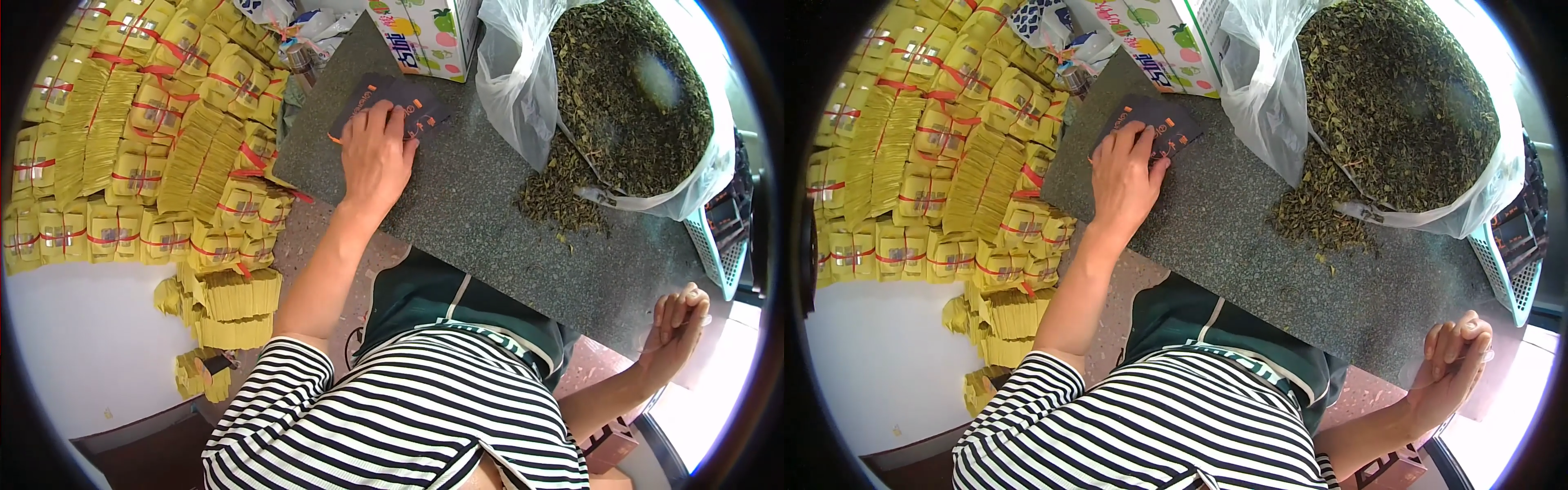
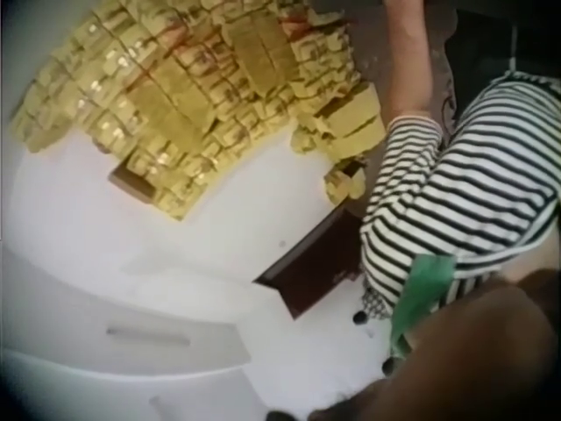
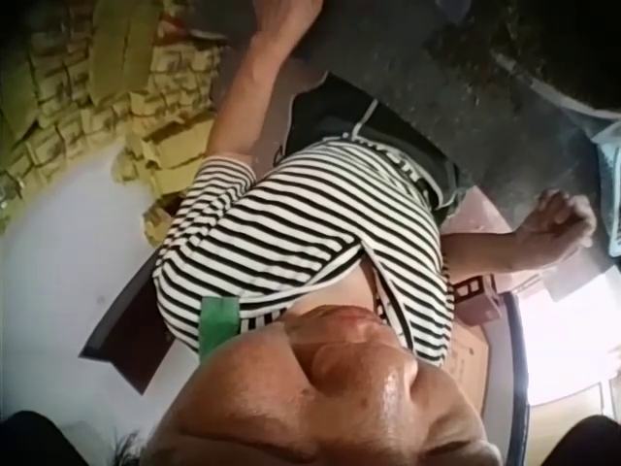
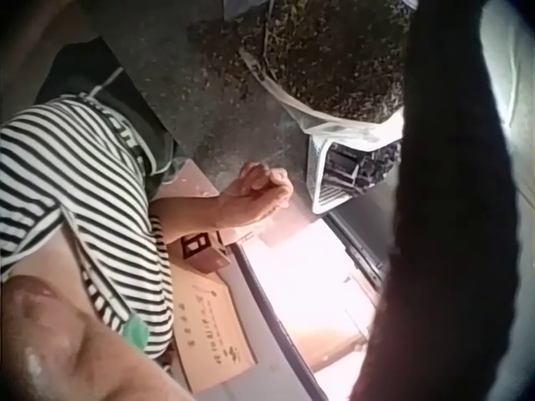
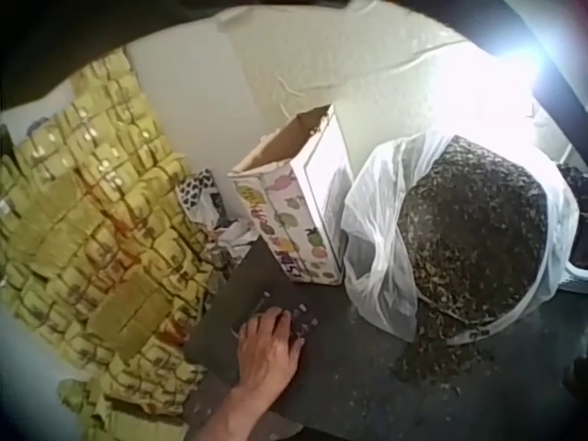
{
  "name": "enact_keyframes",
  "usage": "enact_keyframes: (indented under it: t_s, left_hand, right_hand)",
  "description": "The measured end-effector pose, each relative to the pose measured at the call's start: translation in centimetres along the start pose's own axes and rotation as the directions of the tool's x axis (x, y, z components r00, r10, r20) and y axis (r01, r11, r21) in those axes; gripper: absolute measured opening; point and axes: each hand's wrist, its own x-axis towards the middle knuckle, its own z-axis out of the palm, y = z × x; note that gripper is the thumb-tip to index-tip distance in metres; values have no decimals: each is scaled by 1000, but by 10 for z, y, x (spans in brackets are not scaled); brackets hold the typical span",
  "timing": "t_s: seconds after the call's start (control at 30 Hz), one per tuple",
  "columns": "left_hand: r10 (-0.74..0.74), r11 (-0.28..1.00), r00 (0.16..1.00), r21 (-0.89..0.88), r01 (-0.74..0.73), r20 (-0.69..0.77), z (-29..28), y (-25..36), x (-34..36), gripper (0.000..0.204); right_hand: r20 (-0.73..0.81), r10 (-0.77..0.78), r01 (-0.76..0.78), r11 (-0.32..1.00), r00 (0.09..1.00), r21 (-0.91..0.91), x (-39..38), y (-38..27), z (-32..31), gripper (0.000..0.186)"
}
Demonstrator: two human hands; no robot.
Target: Scooping dried tea leaves from a large plastic bag into individual black packets using a plastic spoon.
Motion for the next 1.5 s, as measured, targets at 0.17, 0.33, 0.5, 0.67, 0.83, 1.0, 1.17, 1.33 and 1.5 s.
enact_keyframes:
  t_s: [0.17,0.33,0.5,0.67,0.83,1.0,1.17,1.33,1.5]
  left_hand:
    - [-82,995,995,-48,85,52,0,5,17,47]
    - [-2,999,1000,48,3,-23,-1,14,11,48]
    - [8,1000,996,-14,-9,-93,6,8,5,50]
    - [-56,997,998,-57,55,-27,-5,9,15,53]
    - [-61,998,997,-7,62,39,-6,13,17,56]
    - [-97,995,994,42,94,51,-10,10,23,55]
    - [-71,995,995,76,66,66,-7,10,23,53]
    - [-76,997,989,42,71,128,-14,14,24,49]
    - [-48,998,993,38,44,109,-10,16,16,50]
  right_hand:
    - [-17,-4,3,999,1000,-33,-4,2,2,31]
    - [-28,10,-12,999,1000,-49,-1,3,2,30]
    - [-30,52,-53,998,998,-38,5,8,4,28]
    - [2,84,-83,995,996,-51,15,15,6,29]
    - [5,100,-100,994,995,-52,24,19,7,29]
    - [-27,97,-98,994,995,-53,26,26,6,30]
    - [-25,99,-100,994,995,-46,30,27,3,30]
    - [-4,104,-104,993,995,-50,32,26,2,28]
    - [-7,98,-98,994,995,-52,30,26,1,28]
